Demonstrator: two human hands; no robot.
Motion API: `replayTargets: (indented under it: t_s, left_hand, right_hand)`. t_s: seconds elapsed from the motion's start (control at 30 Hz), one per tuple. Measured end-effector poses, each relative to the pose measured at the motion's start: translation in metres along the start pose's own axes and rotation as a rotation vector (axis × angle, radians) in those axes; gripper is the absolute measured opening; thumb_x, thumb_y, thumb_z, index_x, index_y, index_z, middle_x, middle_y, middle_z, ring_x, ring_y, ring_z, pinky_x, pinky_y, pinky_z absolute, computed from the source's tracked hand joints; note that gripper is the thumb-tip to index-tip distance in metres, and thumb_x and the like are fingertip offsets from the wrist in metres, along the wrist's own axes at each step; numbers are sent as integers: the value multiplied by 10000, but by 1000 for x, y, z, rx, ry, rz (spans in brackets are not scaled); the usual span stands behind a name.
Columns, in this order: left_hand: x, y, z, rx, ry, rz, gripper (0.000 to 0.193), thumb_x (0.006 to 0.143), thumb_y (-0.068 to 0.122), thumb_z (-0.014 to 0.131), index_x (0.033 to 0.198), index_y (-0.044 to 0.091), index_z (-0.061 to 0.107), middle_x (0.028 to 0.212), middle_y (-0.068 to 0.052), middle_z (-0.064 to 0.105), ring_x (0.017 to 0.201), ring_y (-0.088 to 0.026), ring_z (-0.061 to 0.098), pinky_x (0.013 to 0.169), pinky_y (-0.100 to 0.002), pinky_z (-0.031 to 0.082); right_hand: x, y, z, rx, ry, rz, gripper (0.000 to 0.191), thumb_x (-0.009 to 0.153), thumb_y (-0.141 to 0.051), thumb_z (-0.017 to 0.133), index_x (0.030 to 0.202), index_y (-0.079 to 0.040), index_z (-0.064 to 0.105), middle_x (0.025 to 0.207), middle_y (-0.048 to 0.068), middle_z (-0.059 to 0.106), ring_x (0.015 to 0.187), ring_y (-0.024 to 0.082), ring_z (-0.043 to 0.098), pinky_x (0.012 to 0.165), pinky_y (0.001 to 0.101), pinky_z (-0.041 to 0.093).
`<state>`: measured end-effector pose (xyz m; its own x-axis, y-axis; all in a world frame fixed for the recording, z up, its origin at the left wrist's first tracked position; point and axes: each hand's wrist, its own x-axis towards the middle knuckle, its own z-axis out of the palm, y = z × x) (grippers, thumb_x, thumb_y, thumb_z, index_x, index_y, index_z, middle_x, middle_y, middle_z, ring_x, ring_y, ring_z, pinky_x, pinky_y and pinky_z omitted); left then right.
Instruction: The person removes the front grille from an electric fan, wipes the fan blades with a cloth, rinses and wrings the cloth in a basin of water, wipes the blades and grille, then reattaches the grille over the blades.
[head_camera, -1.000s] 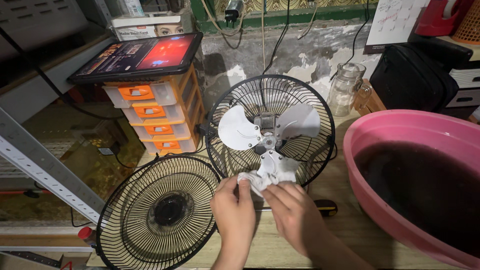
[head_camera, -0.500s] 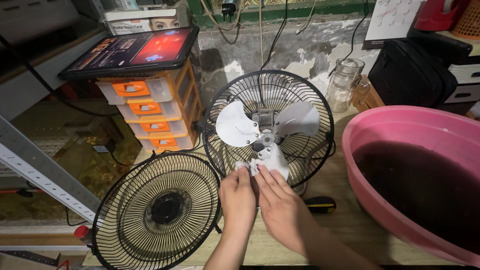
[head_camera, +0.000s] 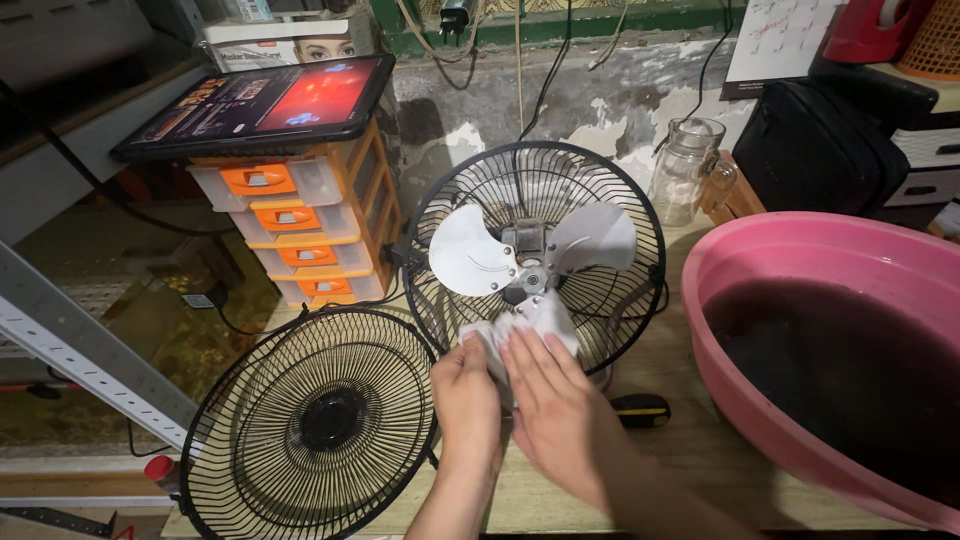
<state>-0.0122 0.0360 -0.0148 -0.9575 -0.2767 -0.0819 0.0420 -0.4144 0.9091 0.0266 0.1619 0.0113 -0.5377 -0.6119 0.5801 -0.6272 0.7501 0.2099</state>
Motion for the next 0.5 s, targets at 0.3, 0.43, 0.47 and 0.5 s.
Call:
replayTargets:
  t_s: [0.3,0.43,0.47,0.5]
  left_hand:
    - [0,-3,-1,25,6,36,427,1058,247,500,738,-2,634,552,22,495,459,-81,372,425,-295,295]
    - [0,8,-4,4,38,18,424,1057,250,485,755,-1,645,571,10,520,472,-89,402,438,-293,316]
    - [1,12,-6,-19,30,28,421,1057,249,481,766,1,656,584,12,527,484,-85,401,445,-288,316]
    - [1,15,-6,-43,21,36,417,1058,248,478,776,3,666,596,13,534,496,-80,401,452,-283,317]
  right_hand:
    - [4,10,7,-10,17,112,831,715,-250,645,1410,155,438,1483,328,446,1418,391,393,1153,520,258]
    - [5,2,7,56,-30,124,826,741,-298,639,1397,163,441,1455,339,450,1417,410,380,1122,515,237]
    - [2,-4,5,72,-28,103,833,745,-324,641,1383,172,439,1441,340,453,1409,416,379,1143,532,221]
    - [-1,-8,4,87,-28,83,841,750,-350,643,1370,180,438,1427,341,456,1401,422,378,1164,548,205]
